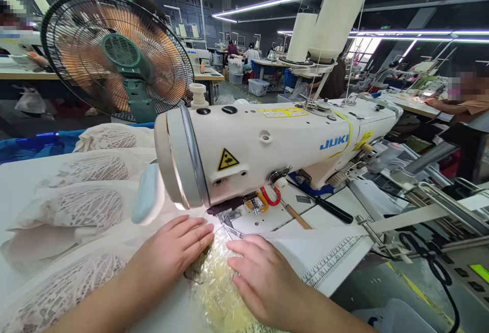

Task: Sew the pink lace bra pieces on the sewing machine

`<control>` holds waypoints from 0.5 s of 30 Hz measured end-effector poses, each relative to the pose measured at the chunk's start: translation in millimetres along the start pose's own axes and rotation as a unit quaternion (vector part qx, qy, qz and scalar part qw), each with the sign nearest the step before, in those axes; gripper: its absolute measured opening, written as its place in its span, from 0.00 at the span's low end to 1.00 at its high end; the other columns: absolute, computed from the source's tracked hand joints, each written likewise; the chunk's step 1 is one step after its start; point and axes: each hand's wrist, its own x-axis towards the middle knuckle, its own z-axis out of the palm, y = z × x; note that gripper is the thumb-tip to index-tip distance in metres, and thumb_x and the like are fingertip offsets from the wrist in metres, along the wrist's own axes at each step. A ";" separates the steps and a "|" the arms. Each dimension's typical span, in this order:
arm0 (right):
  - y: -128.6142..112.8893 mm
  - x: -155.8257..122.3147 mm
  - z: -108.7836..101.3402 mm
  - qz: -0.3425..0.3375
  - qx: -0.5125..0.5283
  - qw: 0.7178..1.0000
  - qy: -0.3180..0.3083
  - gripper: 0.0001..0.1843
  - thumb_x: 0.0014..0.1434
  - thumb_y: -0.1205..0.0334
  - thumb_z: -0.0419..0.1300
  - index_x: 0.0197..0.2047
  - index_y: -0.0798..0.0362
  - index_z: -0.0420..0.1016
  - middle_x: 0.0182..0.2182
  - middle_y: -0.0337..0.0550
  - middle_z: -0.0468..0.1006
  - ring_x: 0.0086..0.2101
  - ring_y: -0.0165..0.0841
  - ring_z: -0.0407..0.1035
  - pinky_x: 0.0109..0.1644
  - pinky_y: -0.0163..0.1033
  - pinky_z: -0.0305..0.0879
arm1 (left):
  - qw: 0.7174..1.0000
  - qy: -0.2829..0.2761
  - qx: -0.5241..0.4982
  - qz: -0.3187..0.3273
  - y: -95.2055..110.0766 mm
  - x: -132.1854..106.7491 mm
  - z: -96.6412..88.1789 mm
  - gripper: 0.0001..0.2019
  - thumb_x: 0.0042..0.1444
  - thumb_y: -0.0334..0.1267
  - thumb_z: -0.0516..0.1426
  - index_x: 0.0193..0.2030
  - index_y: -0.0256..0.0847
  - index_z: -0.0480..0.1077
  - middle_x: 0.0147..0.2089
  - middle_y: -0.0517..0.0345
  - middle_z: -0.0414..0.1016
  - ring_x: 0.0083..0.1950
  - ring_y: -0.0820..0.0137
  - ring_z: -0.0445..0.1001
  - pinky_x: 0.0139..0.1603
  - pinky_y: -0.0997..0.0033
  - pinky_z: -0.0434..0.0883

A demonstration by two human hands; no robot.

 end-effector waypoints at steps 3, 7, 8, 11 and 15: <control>0.6 1.0 -0.1 -0.004 0.010 1.000 0.012 0.11 0.62 0.65 0.51 0.42 0.55 0.74 0.49 0.47 0.75 0.45 0.38 0.65 0.54 0.41 0.66 | 1.000 0.007 0.021 0.015 -6.3 2.6 1.9 0.20 0.67 0.30 0.41 0.54 0.45 0.70 0.55 0.62 0.75 0.57 0.68 0.69 0.61 0.64 0.60; 2.3 3.6 0.0 -0.003 0.019 0.999 0.027 0.11 0.61 0.66 0.51 0.39 0.56 0.75 0.47 0.47 0.76 0.44 0.38 0.66 0.52 0.41 0.67 | 0.998 -0.015 0.066 0.015 -15.0 8.1 0.7 0.19 0.66 0.29 0.43 0.53 0.44 0.71 0.55 0.60 0.75 0.57 0.64 0.69 0.54 0.63 0.65; 2.8 4.1 -0.1 -0.002 0.021 0.999 0.030 0.11 0.61 0.67 0.51 0.38 0.56 0.75 0.46 0.47 0.76 0.44 0.37 0.66 0.52 0.41 0.67 | 0.996 -0.024 0.084 0.006 -14.8 9.3 -0.7 0.19 0.65 0.29 0.43 0.52 0.44 0.72 0.55 0.58 0.75 0.57 0.63 0.70 0.54 0.61 0.66; 3.4 4.7 -0.4 -0.003 0.028 0.999 0.040 0.11 0.61 0.67 0.50 0.36 0.56 0.75 0.43 0.47 0.76 0.43 0.37 0.67 0.51 0.41 0.67 | 0.991 -0.025 0.128 -0.039 -3.9 9.7 -10.3 0.20 0.61 0.25 0.45 0.50 0.42 0.73 0.57 0.50 0.73 0.57 0.57 0.69 0.56 0.52 0.65; 2.0 3.6 -0.3 -0.011 0.046 0.997 0.054 0.11 0.60 0.68 0.50 0.36 0.55 0.74 0.42 0.47 0.77 0.43 0.36 0.68 0.49 0.41 0.68 | 0.985 0.019 0.140 -0.097 29.0 -8.0 -33.9 0.19 0.59 0.27 0.46 0.48 0.42 0.74 0.57 0.47 0.72 0.56 0.57 0.70 0.55 0.54 0.68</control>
